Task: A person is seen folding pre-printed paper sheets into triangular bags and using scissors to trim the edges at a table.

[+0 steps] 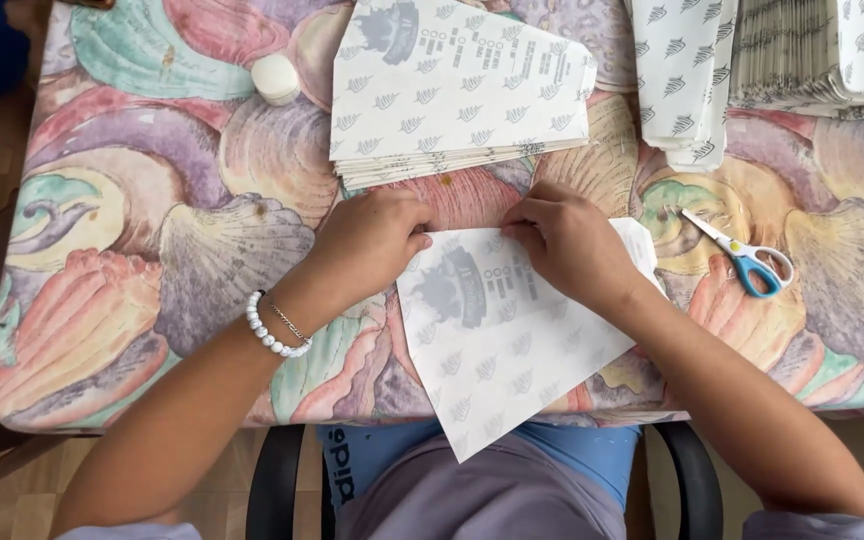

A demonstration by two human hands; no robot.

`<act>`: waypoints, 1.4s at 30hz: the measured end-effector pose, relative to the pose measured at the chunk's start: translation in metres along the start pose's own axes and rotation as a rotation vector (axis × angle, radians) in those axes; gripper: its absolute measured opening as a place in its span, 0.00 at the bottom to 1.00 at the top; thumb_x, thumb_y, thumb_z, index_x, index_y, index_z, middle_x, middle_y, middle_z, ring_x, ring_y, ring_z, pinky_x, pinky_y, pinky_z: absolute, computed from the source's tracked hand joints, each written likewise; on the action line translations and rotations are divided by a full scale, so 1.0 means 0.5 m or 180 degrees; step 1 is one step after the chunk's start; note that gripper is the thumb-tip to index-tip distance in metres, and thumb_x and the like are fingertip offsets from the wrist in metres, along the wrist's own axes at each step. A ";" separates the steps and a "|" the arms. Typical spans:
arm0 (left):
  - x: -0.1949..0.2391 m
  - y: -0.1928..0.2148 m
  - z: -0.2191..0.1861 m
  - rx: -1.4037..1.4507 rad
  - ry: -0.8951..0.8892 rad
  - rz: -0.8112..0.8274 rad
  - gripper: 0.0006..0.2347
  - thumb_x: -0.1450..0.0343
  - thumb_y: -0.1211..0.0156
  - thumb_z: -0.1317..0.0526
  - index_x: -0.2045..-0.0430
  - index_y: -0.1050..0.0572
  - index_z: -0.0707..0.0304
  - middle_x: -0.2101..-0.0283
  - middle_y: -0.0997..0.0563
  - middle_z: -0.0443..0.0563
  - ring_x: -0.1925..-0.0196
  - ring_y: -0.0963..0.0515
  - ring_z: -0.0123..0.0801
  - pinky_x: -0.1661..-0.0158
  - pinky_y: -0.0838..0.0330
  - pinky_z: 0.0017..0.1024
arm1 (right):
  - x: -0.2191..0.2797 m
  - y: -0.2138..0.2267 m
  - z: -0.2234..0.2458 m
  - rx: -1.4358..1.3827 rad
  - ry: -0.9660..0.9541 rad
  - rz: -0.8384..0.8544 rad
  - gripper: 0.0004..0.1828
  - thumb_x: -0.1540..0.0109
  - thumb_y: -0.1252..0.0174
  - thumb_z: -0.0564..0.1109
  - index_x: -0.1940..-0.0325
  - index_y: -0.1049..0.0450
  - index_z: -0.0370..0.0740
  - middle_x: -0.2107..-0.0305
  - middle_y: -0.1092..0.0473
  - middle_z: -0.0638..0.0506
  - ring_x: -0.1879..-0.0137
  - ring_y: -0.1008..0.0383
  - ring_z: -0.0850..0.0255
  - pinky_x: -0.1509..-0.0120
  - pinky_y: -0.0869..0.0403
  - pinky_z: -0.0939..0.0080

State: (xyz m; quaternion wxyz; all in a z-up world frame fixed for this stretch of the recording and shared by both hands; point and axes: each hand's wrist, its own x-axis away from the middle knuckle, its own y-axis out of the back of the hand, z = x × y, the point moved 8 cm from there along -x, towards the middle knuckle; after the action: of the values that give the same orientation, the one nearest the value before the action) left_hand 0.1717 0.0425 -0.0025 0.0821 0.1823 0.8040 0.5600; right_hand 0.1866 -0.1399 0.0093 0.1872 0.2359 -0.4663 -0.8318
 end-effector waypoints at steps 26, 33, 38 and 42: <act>0.003 0.013 0.004 0.0209 -0.0798 -0.0155 0.06 0.27 0.43 0.68 0.70 0.18 0.62 0.72 0.22 0.52 0.70 0.16 0.47 0.66 0.20 0.38 | -0.041 0.028 0.041 0.0308 0.0297 0.1178 0.05 0.37 0.39 0.40 0.62 0.18 0.38 0.69 0.23 0.46 0.58 0.18 0.54 0.55 0.20 0.58; 0.011 0.049 -0.008 0.0168 -0.1197 -0.0490 0.04 0.28 0.41 0.68 0.70 0.18 0.64 0.71 0.21 0.51 0.70 0.16 0.44 0.67 0.21 0.36 | -0.059 0.016 0.047 0.0712 0.0308 0.1736 0.04 0.37 0.39 0.41 0.61 0.19 0.41 0.70 0.22 0.49 0.61 0.17 0.58 0.58 0.19 0.61; 0.026 0.062 -0.012 0.0218 -0.1454 -0.0394 0.07 0.27 0.45 0.74 0.69 0.18 0.69 0.69 0.20 0.55 0.67 0.16 0.48 0.65 0.20 0.38 | -0.060 0.039 0.092 0.0834 0.0459 0.1790 0.06 0.38 0.39 0.39 0.57 0.19 0.40 0.68 0.20 0.46 0.59 0.16 0.53 0.55 0.17 0.56; 0.030 0.029 -0.004 -0.0346 -0.1805 -0.0617 0.06 0.28 0.42 0.72 0.70 0.18 0.64 0.72 0.23 0.47 0.68 0.18 0.39 0.64 0.22 0.33 | -0.045 0.033 0.103 0.1012 0.0941 0.1579 0.08 0.37 0.41 0.38 0.55 0.19 0.39 0.69 0.21 0.48 0.61 0.17 0.56 0.55 0.18 0.58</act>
State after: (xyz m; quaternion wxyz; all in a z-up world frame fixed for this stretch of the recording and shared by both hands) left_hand 0.1603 0.0509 0.0128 0.3660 0.2492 0.7315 0.5185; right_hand 0.1774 -0.1006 0.0518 0.4105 0.2595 -0.6013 -0.6344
